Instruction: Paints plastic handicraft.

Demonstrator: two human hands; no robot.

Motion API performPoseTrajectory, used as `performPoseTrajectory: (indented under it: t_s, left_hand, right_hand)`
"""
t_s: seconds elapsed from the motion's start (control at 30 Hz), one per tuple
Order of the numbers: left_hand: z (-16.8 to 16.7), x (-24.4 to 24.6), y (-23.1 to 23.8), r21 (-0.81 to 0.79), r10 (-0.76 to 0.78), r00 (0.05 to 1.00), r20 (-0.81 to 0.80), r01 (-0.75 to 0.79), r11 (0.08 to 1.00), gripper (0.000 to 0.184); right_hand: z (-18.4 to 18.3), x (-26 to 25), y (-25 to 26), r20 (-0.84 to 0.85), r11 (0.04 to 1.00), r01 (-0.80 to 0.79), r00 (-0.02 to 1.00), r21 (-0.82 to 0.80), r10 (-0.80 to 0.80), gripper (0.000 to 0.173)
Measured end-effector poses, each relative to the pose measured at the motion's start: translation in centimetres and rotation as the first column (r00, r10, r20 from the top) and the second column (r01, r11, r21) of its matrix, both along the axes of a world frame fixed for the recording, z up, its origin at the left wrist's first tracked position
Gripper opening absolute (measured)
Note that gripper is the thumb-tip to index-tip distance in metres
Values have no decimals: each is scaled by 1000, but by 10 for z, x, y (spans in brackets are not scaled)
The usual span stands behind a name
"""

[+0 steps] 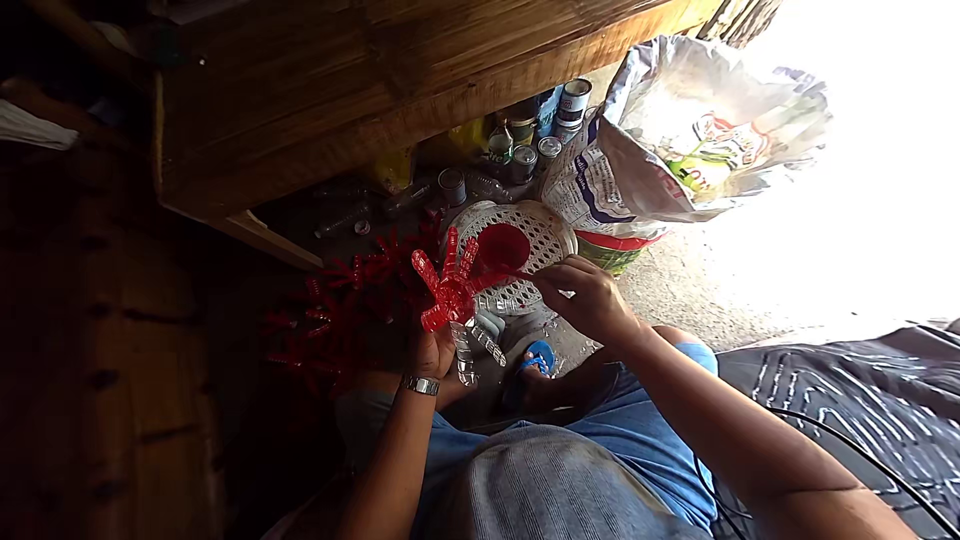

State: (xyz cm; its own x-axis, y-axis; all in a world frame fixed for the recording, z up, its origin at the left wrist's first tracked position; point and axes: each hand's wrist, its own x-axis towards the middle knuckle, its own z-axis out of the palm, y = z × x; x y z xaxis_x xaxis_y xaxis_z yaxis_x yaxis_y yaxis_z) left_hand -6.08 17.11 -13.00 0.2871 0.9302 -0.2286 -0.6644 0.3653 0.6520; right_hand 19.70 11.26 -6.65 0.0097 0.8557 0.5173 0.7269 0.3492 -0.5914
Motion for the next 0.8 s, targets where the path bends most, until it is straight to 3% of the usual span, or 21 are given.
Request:
performPoseTrajectory:
  t_s: [0.37,0.53,0.63,0.8]
  left_hand:
    - [-2,-2,-2,30,2,1000,2,-2,1000,23]
    - [-6,-2,-1,28,11,999,-31,-10,1000,23]
    - [-19,-6,2,26,-6,1000,-10,6,1000,32]
    - [2,-6,-3,-77,-7,991,134,17,997,42]
  right_hand:
    - [10,0,-11,10,999,12,1000,52,-12,17]
    - [0,-2,-10,11,1000,-4,1000,-6,5,18]
    - [2,0,-27,-60,1000,13,998,15,-12,19]
    - [10,17,-34,-215,991,133,967,-23,-135,27]
